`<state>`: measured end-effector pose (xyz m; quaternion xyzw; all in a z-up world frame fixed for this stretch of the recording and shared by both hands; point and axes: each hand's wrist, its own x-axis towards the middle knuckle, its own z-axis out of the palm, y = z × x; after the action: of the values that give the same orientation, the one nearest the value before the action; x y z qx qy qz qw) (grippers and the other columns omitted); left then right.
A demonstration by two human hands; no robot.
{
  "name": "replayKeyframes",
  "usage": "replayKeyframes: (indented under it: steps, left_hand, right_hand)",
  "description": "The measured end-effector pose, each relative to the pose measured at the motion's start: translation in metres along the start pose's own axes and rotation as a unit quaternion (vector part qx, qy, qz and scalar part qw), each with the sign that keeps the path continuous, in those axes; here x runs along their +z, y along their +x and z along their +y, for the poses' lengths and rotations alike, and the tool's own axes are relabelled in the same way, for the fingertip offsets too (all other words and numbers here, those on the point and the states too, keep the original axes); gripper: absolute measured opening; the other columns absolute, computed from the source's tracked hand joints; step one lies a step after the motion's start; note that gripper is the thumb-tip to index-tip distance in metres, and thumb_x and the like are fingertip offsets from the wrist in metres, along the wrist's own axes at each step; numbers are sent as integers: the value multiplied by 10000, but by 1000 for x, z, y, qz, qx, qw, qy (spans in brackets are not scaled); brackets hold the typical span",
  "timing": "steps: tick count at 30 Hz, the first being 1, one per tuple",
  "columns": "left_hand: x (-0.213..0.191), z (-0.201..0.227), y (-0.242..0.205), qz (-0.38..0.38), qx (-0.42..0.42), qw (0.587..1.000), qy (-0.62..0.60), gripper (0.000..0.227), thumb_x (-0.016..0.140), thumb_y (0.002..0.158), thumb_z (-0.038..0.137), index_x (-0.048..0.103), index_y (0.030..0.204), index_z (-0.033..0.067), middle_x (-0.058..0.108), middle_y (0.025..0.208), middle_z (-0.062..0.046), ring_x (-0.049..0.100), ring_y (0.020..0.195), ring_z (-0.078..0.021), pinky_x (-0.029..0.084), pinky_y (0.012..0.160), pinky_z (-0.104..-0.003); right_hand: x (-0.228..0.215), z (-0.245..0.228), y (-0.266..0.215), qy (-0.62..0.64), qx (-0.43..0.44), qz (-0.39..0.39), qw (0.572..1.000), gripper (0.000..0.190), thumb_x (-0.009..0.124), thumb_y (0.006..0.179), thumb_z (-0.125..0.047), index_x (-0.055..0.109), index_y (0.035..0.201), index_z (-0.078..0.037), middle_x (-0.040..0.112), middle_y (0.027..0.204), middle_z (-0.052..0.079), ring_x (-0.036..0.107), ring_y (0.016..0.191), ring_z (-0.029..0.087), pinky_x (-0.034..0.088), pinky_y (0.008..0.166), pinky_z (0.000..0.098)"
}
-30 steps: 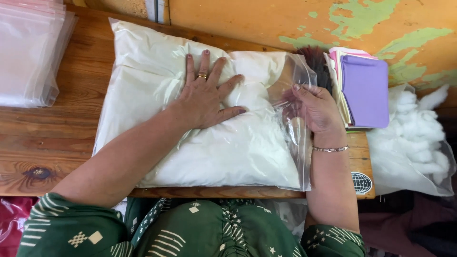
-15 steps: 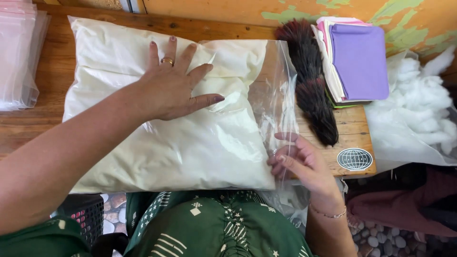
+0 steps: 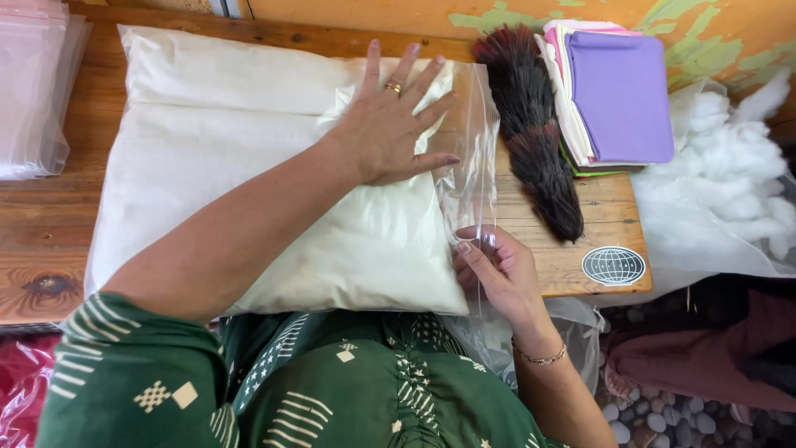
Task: The person places a white pillow into a clear plastic bag, presses out air, and seals the zipper. They then use a brush to smooth the surface of the bag and place the packed pillow into a gray basket.
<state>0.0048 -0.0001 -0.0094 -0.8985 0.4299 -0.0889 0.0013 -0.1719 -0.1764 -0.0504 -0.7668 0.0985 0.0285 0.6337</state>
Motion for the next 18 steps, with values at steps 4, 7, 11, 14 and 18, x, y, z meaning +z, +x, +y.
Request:
replayKeyframes:
  steps: [4, 7, 11, 14, 18]
  left_hand:
    - [0, -3, -5, -64, -56, 996, -40, 844, 51, 819, 756, 129, 1484, 242, 64, 1543, -130, 28, 1399, -395, -30, 1042, -666]
    - [5, -4, -9, -43, -59, 996, -59, 840, 65, 828, 749, 149, 1487, 234, 40, 1540, -137, -1, 1397, -397, -36, 1041, -672]
    - [17, -11, -5, -49, -82, 991, -89, 794, 68, 844, 713, 160, 1485, 253, 29, 1545, -124, -26, 1401, -380, -66, 1044, -660]
    - [17, -13, -1, -140, -100, 980, -105, 778, 36, 822, 694, 94, 1483, 288, -4, 1559, -87, -89, 1407, -363, -127, 1035, -641]
    - [21, -13, 3, -161, -91, 978, -100, 756, 70, 832, 689, 92, 1481, 301, -13, 1563, -79, -108, 1410, -355, -148, 1038, -629]
  right_hand:
    - [-6, 2, 0, -33, -31, -43, 998, 281, 654, 829, -163, 637, 1073, -25, 660, 906, 31, 588, 842, 90, 483, 772, 205]
    - [0, -11, -2, -23, -10, -79, 997, 386, 663, 795, -168, 583, 1146, -29, 662, 1004, 67, 623, 907, 138, 521, 786, 244]
    - [7, -6, -4, -51, -31, -30, 998, 397, 717, 762, -111, 555, 1120, -53, 622, 1013, 46, 589, 948, 121, 502, 837, 244]
    - [10, 2, -13, -213, -103, 27, 971, 222, 714, 803, -184, 641, 994, -99, 449, 632, -71, 385, 565, 63, 376, 534, 212]
    - [12, 9, -16, -223, -118, 37, 967, 186, 697, 821, -157, 636, 983, -87, 484, 645, -68, 439, 622, 61, 422, 592, 218]
